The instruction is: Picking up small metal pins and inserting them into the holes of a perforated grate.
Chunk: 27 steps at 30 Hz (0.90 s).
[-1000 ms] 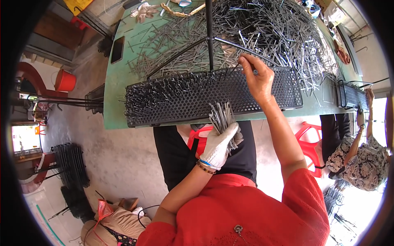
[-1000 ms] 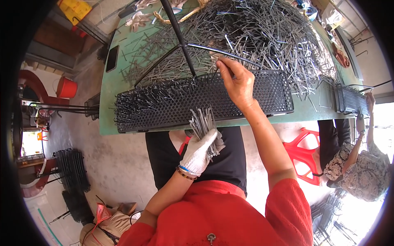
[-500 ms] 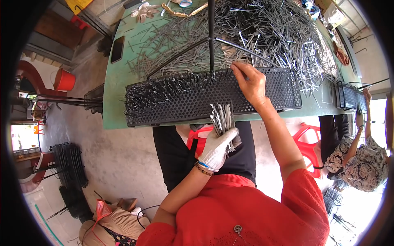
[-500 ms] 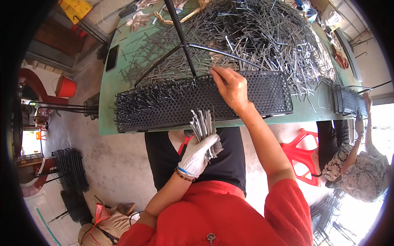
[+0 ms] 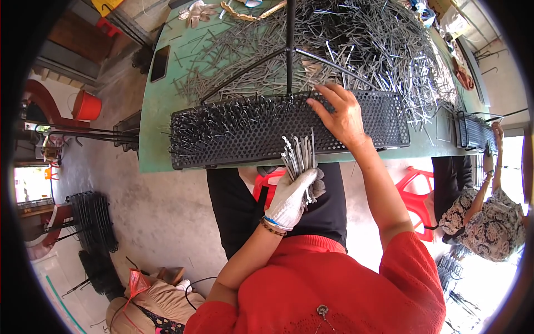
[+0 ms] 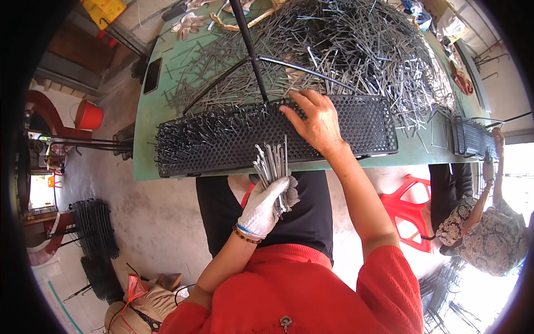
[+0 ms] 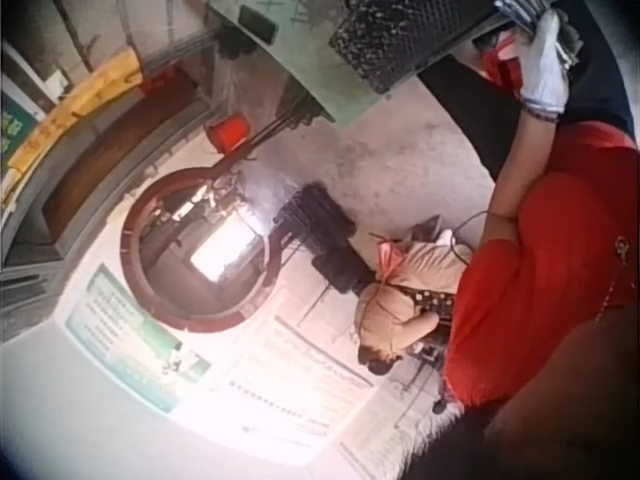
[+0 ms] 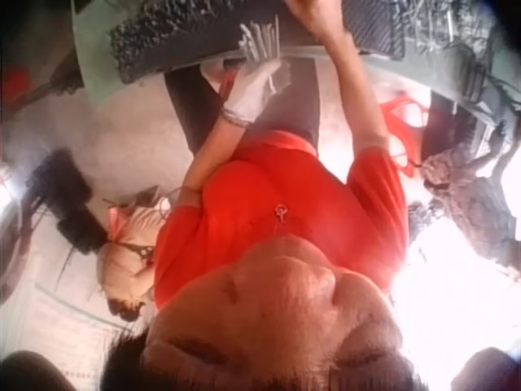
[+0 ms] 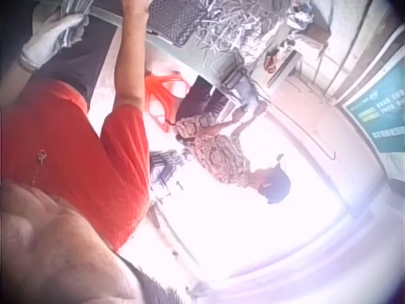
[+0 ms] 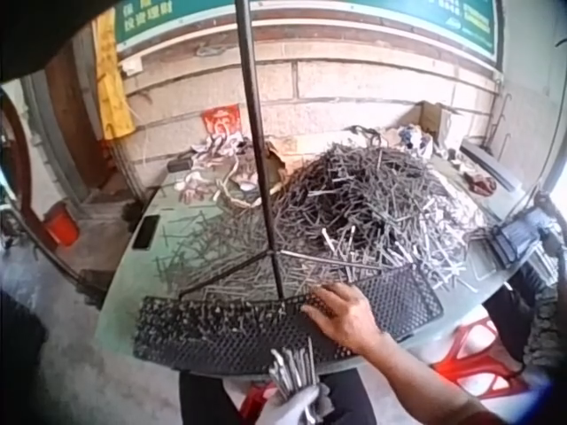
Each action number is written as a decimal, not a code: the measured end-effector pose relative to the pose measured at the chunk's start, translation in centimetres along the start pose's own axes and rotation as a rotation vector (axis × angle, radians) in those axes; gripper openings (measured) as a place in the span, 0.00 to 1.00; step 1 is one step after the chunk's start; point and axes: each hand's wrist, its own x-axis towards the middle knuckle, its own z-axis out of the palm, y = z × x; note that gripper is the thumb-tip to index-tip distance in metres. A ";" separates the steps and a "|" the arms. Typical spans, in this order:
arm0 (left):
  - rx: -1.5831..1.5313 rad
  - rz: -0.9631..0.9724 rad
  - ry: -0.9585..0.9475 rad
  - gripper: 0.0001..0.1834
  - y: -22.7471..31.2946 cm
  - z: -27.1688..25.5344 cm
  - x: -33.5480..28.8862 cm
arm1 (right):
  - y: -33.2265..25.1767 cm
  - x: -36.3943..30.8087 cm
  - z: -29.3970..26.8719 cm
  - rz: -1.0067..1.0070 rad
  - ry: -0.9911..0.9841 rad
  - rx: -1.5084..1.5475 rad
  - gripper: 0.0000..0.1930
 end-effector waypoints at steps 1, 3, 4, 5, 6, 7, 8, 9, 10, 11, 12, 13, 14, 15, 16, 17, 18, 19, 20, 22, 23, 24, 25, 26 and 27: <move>-0.009 0.008 -0.001 0.09 0.1 -0.1 -0.1 | -0.6 0.1 -0.6 0.000 -0.002 0.001 0.12; -0.018 0.019 -0.004 0.09 0.2 0.0 -0.1 | -1.9 -0.2 -2.0 0.358 -0.107 0.264 0.15; -0.015 0.037 -0.010 0.09 0.3 0.1 -0.1 | -2.4 -0.6 -2.6 0.357 -0.108 0.266 0.15; -0.011 0.051 -0.022 0.09 0.4 0.2 -0.1 | -2.8 -1.1 -3.3 0.478 -0.262 0.385 0.15; -0.011 0.047 -0.025 0.09 0.4 0.3 0.0 | -3.0 -1.5 -3.9 0.597 -0.416 0.503 0.15; -0.016 0.053 -0.052 0.10 0.4 0.4 0.2 | -2.7 -2.3 -3.7 0.686 -0.495 0.660 0.13; -0.021 0.061 -0.076 0.10 0.3 0.4 0.3 | -2.6 -2.4 -3.9 0.687 -0.494 0.659 0.13; -0.021 0.060 -0.077 0.10 0.3 0.5 0.4 | -2.5 -2.4 -4.3 0.748 -0.447 0.808 0.11; -0.043 0.048 -0.095 0.10 0.3 0.5 0.5 | -2.4 -2.4 -4.7 0.807 -0.396 0.957 0.10; -0.066 0.037 -0.111 0.10 0.2 0.5 0.6 | -1.7 -1.9 -5.0 0.798 -0.325 0.934 0.08; -0.065 0.038 -0.110 0.10 0.1 0.4 0.9 | -1.3 -1.3 -5.1 0.797 -0.325 0.936 0.08; -0.012 0.017 -0.120 0.10 0.0 0.3 1.2 | -1.1 -0.5 -5.3 0.711 -0.143 0.818 0.08; 0.043 -0.010 -0.134 0.10 -0.3 0.3 1.5 | -0.6 0.1 -5.4 0.625 0.037 0.690 0.08; 0.045 -0.010 -0.135 0.10 -0.4 0.5 1.7 | 0.0 0.5 -4.8 0.626 0.040 0.691 0.08; 0.064 -0.057 -0.115 0.10 -0.7 0.7 1.8 | 0.6 0.7 -3.8 0.544 0.126 0.637 0.08; 0.082 -0.104 -0.096 0.10 -0.8 0.9 2.0 | 1.0 0.9 -3.0 0.461 0.211 0.580 0.08; 0.084 -0.105 -0.098 0.10 -1.0 0.8 2.1 | 1.1 1.1 -2.6 0.461 0.213 0.579 0.08; 0.110 -0.089 -0.115 0.10 -1.2 0.7 2.3 | 1.2 1.2 -2.3 0.410 0.191 0.478 0.08; 0.136 -0.072 -0.128 0.11 -1.2 0.7 2.3 | 1.2 1.2 -1.9 0.360 0.167 0.382 0.08; 0.132 -0.071 -0.105 0.10 -0.9 0.8 1.9 | 1.1 1.2 -1.4 0.363 0.138 0.366 0.08; 0.127 -0.068 -0.082 0.10 -0.6 0.8 1.7 | 1.0 1.3 -1.2 0.325 0.156 0.349 0.08; 0.127 -0.067 -0.081 0.10 -0.6 0.8 1.6 | 0.9 1.4 -1.1 0.288 0.173 0.332 0.08; 0.101 -0.069 -0.091 0.10 -0.6 0.7 1.6 | 0.8 1.4 -1.1 0.288 0.173 0.333 0.08; 0.075 -0.071 -0.101 0.10 -0.6 0.7 1.5 | 0.7 1.5 -1.1 0.247 0.176 0.304 0.08; 0.075 -0.071 -0.101 0.10 -0.5 0.7 1.4 | 0.7 1.5 -1.0 0.206 0.178 0.275 0.08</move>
